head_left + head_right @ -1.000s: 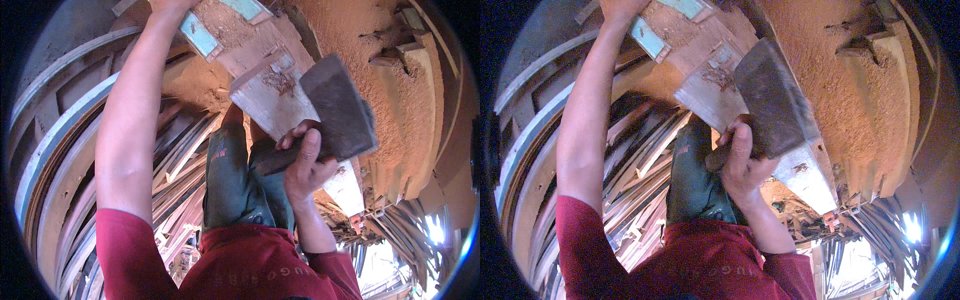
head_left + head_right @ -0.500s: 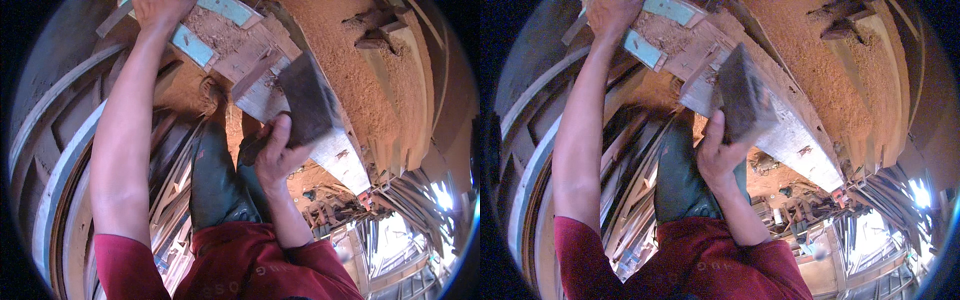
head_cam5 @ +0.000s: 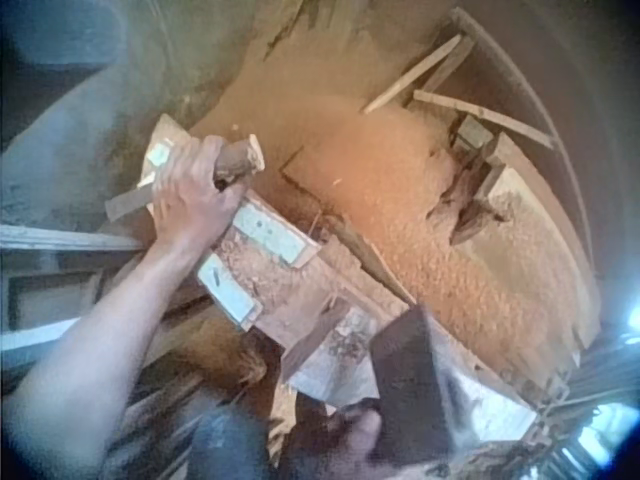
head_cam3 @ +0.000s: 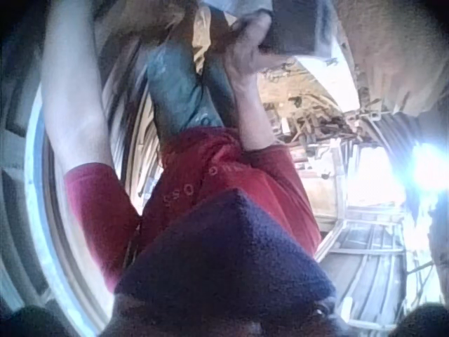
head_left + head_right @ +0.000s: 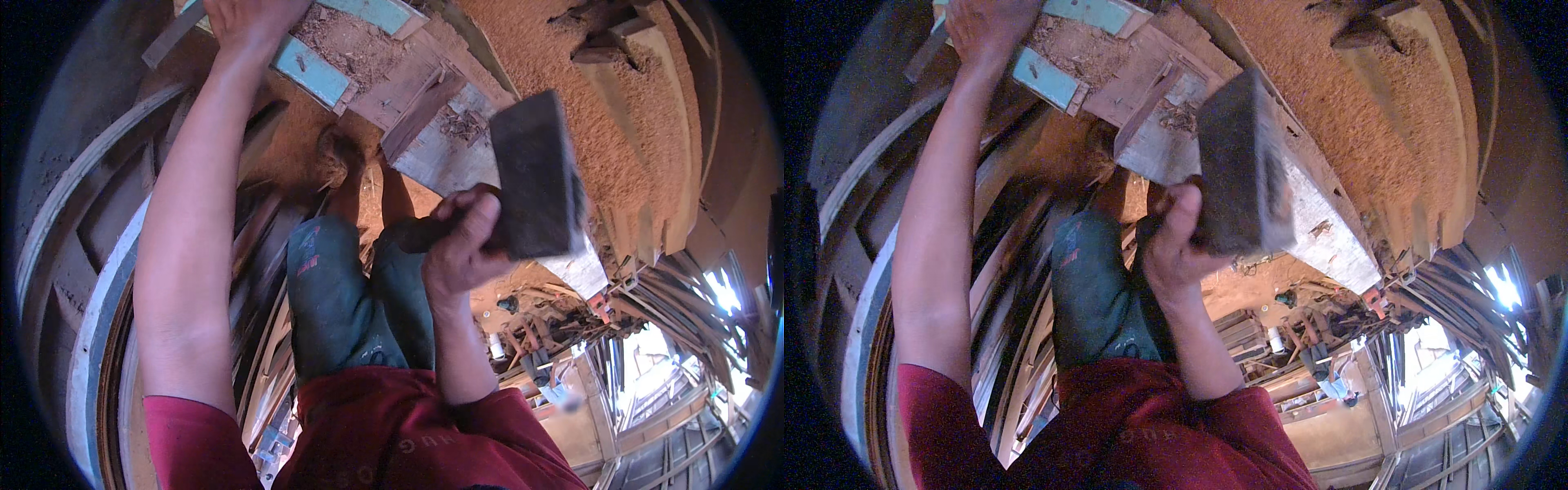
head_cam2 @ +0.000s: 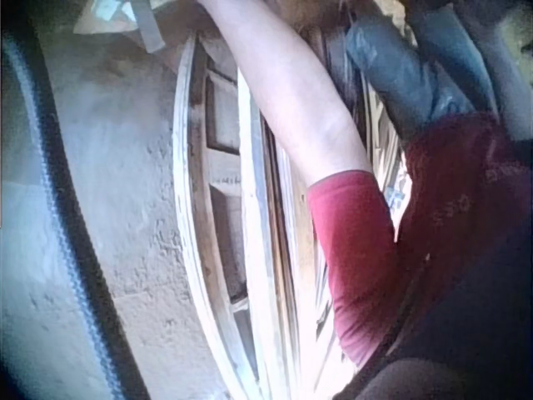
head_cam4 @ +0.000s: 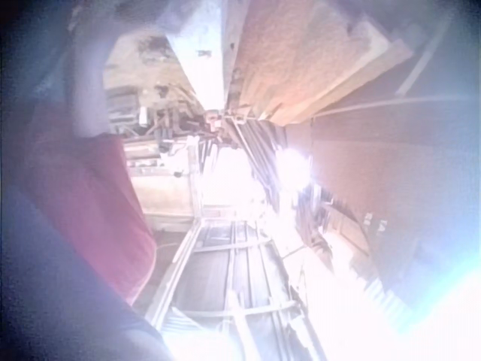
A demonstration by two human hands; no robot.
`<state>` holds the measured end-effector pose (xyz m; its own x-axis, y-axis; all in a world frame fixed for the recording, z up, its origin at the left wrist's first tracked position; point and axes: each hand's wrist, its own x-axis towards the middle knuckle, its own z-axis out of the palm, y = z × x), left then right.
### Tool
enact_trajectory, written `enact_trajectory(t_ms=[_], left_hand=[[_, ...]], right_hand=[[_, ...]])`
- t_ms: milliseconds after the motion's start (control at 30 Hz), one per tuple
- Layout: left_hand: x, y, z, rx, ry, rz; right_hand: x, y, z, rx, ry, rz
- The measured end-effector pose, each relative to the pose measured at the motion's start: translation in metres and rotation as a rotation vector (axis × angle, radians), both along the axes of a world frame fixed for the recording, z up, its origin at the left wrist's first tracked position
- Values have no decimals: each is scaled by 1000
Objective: The person uses a mallet and a chisel to carve a notch into a curved wooden board in a workshop.
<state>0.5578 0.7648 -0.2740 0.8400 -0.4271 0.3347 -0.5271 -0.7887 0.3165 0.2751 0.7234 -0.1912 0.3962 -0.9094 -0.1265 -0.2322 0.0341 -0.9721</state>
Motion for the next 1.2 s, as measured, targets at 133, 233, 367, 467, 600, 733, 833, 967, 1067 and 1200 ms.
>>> enact_trajectory(t_ms=[133,233,367,467,600,733,833,967,1067,1200], left_hand=[[0,0,0,-23,-22,-16],[0,0,-1,-22,-52,-19],[-1,-1,-1,-9,-35,-10],[-2,-2,0,-6,-67,-21],[-2,-2,2,28,-13,8],[-2,-5,0,13,-71,-18],[-2,-5,-1,32,-82,-21],[-2,-4,-1,27,-58,-6],[-2,-4,-1,26,-57,2],[-2,-5,0,34,-58,1]], right_hand=[[0,-11,7,-165,431,116],[-3,-17,17,294,151,3],[-4,-9,17,84,-48,91],[-4,-8,13,7,258,110],[-13,-21,22,511,40,45],[-13,-20,24,289,-4,52],[-10,-20,20,283,114,57],[-15,-30,24,379,226,146],[-20,-34,25,447,160,129],[-15,-25,13,111,293,211]])
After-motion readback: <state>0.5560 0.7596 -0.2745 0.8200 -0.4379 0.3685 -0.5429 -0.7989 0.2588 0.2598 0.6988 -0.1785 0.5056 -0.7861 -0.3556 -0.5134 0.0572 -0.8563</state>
